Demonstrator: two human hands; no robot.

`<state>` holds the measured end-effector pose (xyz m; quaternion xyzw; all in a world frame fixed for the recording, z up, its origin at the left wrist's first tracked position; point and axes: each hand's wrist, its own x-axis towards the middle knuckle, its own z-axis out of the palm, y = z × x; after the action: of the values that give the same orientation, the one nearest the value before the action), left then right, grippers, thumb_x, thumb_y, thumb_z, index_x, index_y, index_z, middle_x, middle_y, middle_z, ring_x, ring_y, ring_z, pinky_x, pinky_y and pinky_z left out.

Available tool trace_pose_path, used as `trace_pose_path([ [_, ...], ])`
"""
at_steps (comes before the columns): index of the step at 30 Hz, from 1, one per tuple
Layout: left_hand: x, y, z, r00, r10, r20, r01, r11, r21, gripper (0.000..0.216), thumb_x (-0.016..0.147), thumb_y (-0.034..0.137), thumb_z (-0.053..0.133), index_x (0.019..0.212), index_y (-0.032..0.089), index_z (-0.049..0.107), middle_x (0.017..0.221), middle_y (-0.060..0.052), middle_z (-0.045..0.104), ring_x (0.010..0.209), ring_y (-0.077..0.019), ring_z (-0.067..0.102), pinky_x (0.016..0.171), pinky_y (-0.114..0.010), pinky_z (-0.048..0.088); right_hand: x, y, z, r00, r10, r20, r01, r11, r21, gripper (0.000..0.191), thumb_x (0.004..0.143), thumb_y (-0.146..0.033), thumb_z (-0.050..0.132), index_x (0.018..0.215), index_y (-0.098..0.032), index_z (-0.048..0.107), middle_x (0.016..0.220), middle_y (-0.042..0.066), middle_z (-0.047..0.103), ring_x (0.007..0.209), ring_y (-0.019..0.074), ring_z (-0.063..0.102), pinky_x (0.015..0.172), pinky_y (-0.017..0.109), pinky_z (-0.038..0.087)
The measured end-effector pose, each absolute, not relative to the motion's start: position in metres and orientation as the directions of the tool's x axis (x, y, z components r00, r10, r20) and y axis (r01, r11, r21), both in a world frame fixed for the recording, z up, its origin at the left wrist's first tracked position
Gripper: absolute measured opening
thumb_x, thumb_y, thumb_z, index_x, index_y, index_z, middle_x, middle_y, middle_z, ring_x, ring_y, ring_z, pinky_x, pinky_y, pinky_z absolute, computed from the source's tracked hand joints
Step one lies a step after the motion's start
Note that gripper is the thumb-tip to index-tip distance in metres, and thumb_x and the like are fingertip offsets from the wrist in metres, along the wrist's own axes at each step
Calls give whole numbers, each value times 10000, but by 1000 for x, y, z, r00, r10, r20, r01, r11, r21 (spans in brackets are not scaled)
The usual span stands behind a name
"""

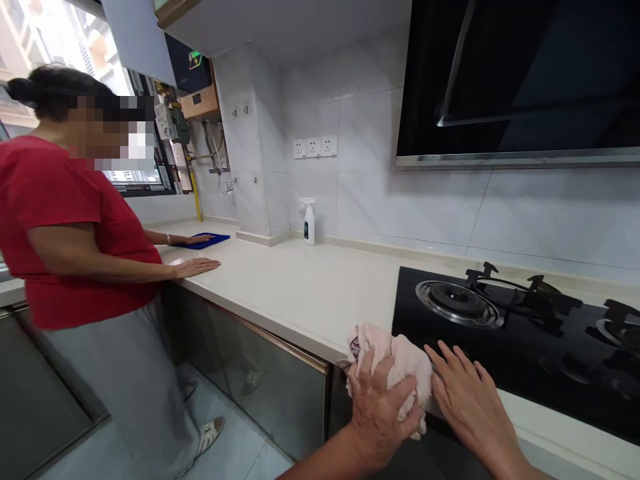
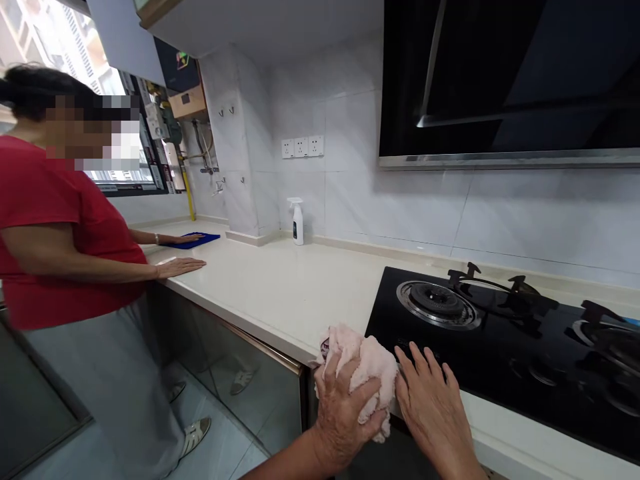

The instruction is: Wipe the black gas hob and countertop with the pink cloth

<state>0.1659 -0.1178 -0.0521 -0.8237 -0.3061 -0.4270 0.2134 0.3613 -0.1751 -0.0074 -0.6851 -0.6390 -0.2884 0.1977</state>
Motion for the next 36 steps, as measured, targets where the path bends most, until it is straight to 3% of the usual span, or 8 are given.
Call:
trace_pose_path([
  [3, 143, -97, -57, 576, 222, 787, 616, -751, -239, 460, 869, 683, 646, 1273, 465, 685, 1489, -62, 557, 1358, -425, 446, 936, -588, 433, 363, -175, -8, 24, 767, 642, 990, -106, 89, 572, 1035, -376, 233, 1431, -241, 623, 1522, 82, 565, 1428, 307, 471, 1164, 553, 344],
  [7, 79, -53, -49, 516, 81, 853, 588, -757, -284, 486, 818, 664, 739, 1246, 435, 714, 1453, -65, 598, 1360, -393, 455, 1099, -575, 329, 365, -176, -9, 48, 787, 615, 992, -110, 64, 586, 1040, -448, 244, 1456, -238, 598, 1540, 88, 546, 1442, 311, 456, 1176, 552, 331],
  [9, 39, -27, -43, 537, 18, 844, 569, -746, -346, 478, 820, 671, 738, 1219, 408, 730, 1384, -77, 637, 1367, -378, 451, 1114, -551, 340, 365, -176, -9, 56, 796, 603, 993, -108, 51, 603, 1040, -482, 237, 1458, -240, 597, 1541, 87, 545, 1449, 308, 448, 1182, 544, 326],
  [16, -37, 17, -29, 722, 81, 687, 506, -739, -445, 466, 861, 705, 677, 1218, 408, 713, 1382, -62, 633, 1354, -327, 494, 1132, -525, 366, 361, -176, -5, 70, 785, 616, 992, -118, 37, 615, 1042, -449, 216, 1435, -200, 619, 1512, 103, 572, 1445, 321, 445, 1186, 551, 311],
  [21, -39, 0, -20, 706, 139, 694, 554, -719, -419, 424, 914, 637, 656, 1266, 404, 689, 1486, -65, 586, 1424, -357, 425, 1107, -517, 354, 355, -178, 3, 62, 798, 599, 994, -104, 36, 557, 1042, -406, 275, 1449, -218, 605, 1517, 100, 568, 1430, 327, 462, 1177, 551, 319],
  [26, -52, -9, -4, 710, 233, 664, 577, -733, -360, 401, 901, 582, 700, 1247, 380, 693, 1463, -80, 618, 1346, -342, 502, 1094, -499, 361, 351, -181, 11, 68, 801, 595, 994, -108, 31, 532, 1050, -390, 296, 1443, -216, 610, 1510, 114, 571, 1426, 336, 466, 1171, 553, 324],
  [32, -30, -7, 13, 670, 262, 695, 574, -776, -261, 635, 835, 665, 721, 1334, 290, 605, 1538, -158, 488, 1475, -405, 363, 1146, -562, 363, 345, -183, 15, 97, 802, 590, 991, -132, 15, 541, 1059, -399, 281, 1442, -209, 612, 1515, 121, 564, 1438, 345, 448, 1176, 561, 314],
  [36, -8, -10, 12, 638, 257, 726, 579, -782, -232, 663, 865, 655, 683, 1387, 266, 563, 1417, -167, 562, 1362, -376, 483, 1116, -546, 398, 342, -182, 16, 116, 805, 582, 990, -142, -1, 560, 1071, -426, 251, 1447, -214, 609, 1513, 122, 566, 1439, 353, 442, 1172, 565, 310],
])
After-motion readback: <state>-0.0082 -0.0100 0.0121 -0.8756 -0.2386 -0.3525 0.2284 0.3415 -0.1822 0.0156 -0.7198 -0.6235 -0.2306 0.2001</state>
